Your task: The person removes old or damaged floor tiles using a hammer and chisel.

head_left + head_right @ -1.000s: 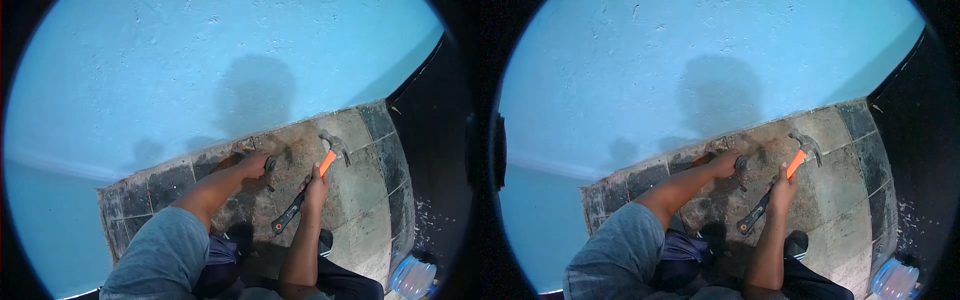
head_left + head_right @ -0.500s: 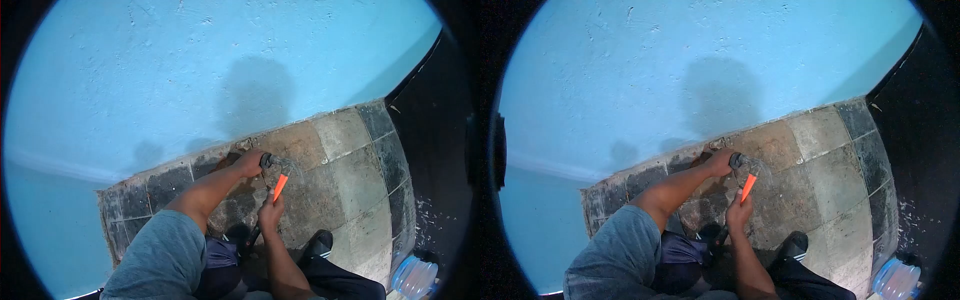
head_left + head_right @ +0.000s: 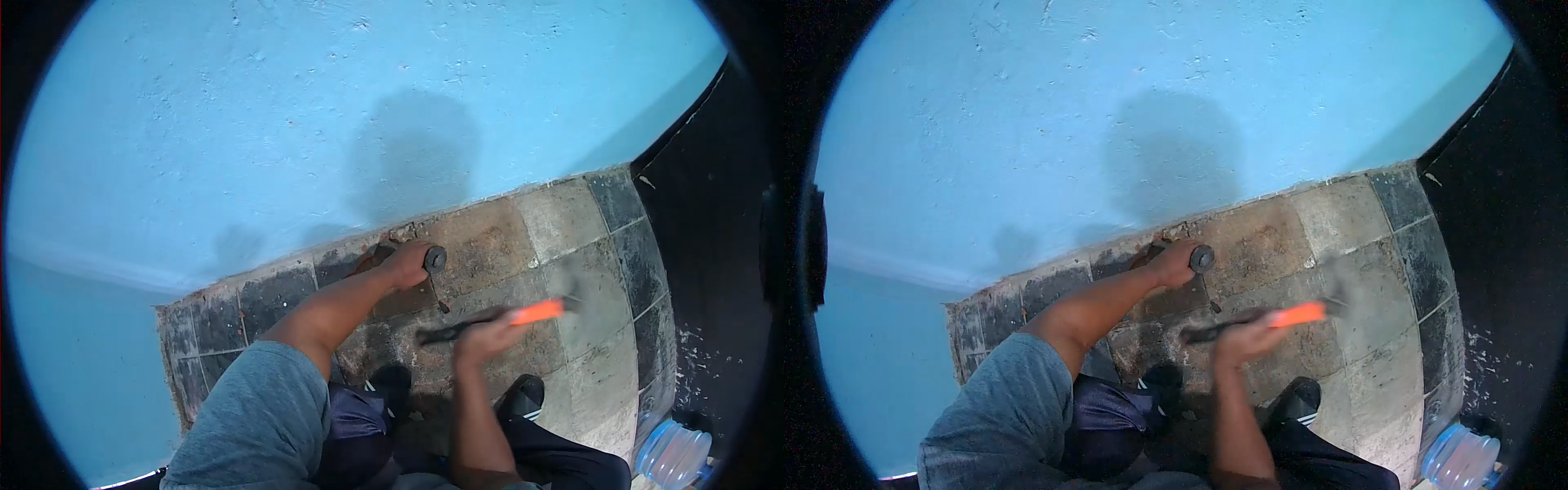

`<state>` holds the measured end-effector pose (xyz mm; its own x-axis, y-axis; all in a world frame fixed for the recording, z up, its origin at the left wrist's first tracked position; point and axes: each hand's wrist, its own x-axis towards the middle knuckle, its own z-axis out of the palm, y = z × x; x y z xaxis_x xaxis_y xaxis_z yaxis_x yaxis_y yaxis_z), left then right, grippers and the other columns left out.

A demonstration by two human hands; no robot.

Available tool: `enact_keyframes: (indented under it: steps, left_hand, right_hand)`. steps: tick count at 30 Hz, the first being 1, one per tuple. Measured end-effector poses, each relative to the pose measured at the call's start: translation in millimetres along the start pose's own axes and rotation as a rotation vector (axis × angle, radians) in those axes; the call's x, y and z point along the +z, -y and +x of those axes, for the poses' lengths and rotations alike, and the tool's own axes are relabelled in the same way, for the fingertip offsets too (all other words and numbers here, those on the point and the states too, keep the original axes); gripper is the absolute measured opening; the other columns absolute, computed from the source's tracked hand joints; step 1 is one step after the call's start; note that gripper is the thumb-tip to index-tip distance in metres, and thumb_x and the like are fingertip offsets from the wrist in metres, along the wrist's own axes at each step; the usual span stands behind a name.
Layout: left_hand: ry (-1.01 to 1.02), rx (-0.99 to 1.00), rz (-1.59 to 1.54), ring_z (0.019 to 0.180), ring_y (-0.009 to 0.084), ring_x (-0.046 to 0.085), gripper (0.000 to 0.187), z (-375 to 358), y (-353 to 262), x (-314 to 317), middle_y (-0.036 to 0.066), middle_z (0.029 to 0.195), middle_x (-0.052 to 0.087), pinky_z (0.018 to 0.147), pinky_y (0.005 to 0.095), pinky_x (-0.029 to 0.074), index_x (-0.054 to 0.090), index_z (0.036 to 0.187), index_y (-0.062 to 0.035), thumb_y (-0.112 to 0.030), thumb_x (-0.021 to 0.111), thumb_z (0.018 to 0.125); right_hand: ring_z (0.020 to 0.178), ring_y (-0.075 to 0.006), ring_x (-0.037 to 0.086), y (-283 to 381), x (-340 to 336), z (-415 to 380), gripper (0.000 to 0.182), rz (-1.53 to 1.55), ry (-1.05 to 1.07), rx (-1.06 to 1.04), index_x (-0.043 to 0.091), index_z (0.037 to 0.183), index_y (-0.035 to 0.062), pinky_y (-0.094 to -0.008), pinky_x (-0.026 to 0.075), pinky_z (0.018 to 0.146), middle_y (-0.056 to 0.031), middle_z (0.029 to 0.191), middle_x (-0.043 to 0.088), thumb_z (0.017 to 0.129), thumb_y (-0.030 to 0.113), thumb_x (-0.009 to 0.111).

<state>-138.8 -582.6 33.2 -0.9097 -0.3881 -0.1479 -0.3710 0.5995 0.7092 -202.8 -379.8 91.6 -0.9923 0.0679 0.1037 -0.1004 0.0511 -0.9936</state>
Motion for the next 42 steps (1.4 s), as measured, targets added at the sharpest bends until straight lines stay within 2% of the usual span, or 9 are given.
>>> enact_keyframes:
  steps: [1,3,6,12,22,31,35,38,42]
  left_hand:
    - [0.041,-0.008,0.000,0.115,0.0434,0.056,0.039,-1,0,1,0.022,0.113,0.064,0.098,0.0515,0.046,0.065,0.116,-0.0050,-0.010,0.066,0.078]
    - [0.125,-0.017,0.007,0.112,0.0431,0.058,0.040,-1,3,2,0.021,0.114,0.065,0.098,0.0517,0.046,0.065,0.115,-0.0059,-0.010,0.067,0.076]
    - [-0.038,0.162,0.051,0.111,0.0433,0.059,0.036,-10,11,14,0.022,0.112,0.066,0.096,0.0515,0.047,0.065,0.112,-0.0050,-0.010,0.067,0.076]
    - [-0.077,0.056,-0.035,0.104,0.0428,0.061,0.032,8,2,3,0.020,0.105,0.067,0.090,0.0516,0.048,0.068,0.106,-0.0057,-0.012,0.071,0.074]
    - [-0.110,0.109,0.017,0.098,0.0426,0.064,0.025,9,13,13,0.020,0.100,0.069,0.086,0.0504,0.051,0.070,0.102,-0.0064,-0.015,0.072,0.079]
    - [-0.034,0.036,-0.019,0.099,0.0453,0.062,0.016,11,13,10,0.023,0.099,0.067,0.086,0.0540,0.050,0.069,0.094,-0.0040,-0.010,0.070,0.079]
    - [-0.102,0.028,-0.024,0.097,0.0447,0.064,0.016,12,16,13,0.023,0.095,0.068,0.083,0.0526,0.051,0.069,0.093,-0.0045,-0.011,0.071,0.078]
    - [-0.018,0.114,0.078,0.095,0.0446,0.065,0.016,8,10,14,0.023,0.092,0.068,0.082,0.0519,0.051,0.069,0.092,-0.0050,-0.011,0.070,0.077]
    - [0.072,0.059,0.012,0.095,0.0422,0.066,0.020,7,5,14,0.021,0.095,0.070,0.081,0.0514,0.051,0.069,0.096,-0.0063,-0.012,0.073,0.078]
  right_hand:
    - [0.066,-0.0105,0.050,-49,-7,-27,0.032,-0.345,0.055,-0.238,0.053,0.102,0.0014,-0.0285,0.040,0.051,-0.0060,0.077,0.052,0.109,0.030,0.042]
    - [0.058,-0.0102,0.049,-40,-16,-54,0.031,-0.364,0.550,0.042,0.056,0.101,0.0011,-0.0299,0.037,0.048,-0.0045,0.073,0.052,0.108,0.029,0.046]
    - [0.071,-0.0225,0.055,-25,-16,-45,0.042,-0.231,0.537,0.482,0.059,0.111,-0.0049,-0.0392,0.045,0.068,-0.0123,0.076,0.056,0.107,0.035,0.047]
    - [0.049,-0.0101,0.044,-41,-12,-53,0.036,0.000,0.220,0.245,0.051,0.088,0.0047,-0.0306,0.035,0.045,0.0002,0.062,0.046,0.109,0.033,0.046]
    - [0.073,-0.0213,0.054,-33,-21,-53,0.038,-0.222,0.562,0.311,0.057,0.098,-0.0039,-0.0413,0.043,0.067,-0.0106,0.078,0.055,0.106,0.033,0.051]
    - [0.053,-0.0091,0.046,133,-3,72,0.036,0.407,-0.084,0.098,0.055,0.097,0.0054,-0.0258,0.041,0.049,-0.0001,0.066,0.046,0.109,0.038,0.044]
    - [0.065,-0.0163,0.055,1,-10,0,0.044,-0.004,0.043,-0.116,0.056,0.104,-0.0013,-0.0324,0.045,0.056,-0.0077,0.071,0.052,0.105,0.043,0.052]
    - [0.065,-0.0178,0.055,-27,-25,-47,0.041,-0.406,0.600,0.234,0.055,0.095,-0.0016,-0.0379,0.045,0.063,-0.0090,0.073,0.055,0.106,0.038,0.052]
    - [0.064,-0.0163,0.051,-36,-26,-37,0.038,-0.211,0.502,0.478,0.055,0.092,-0.0016,-0.0359,0.041,0.060,-0.0066,0.069,0.052,0.107,0.032,0.049]
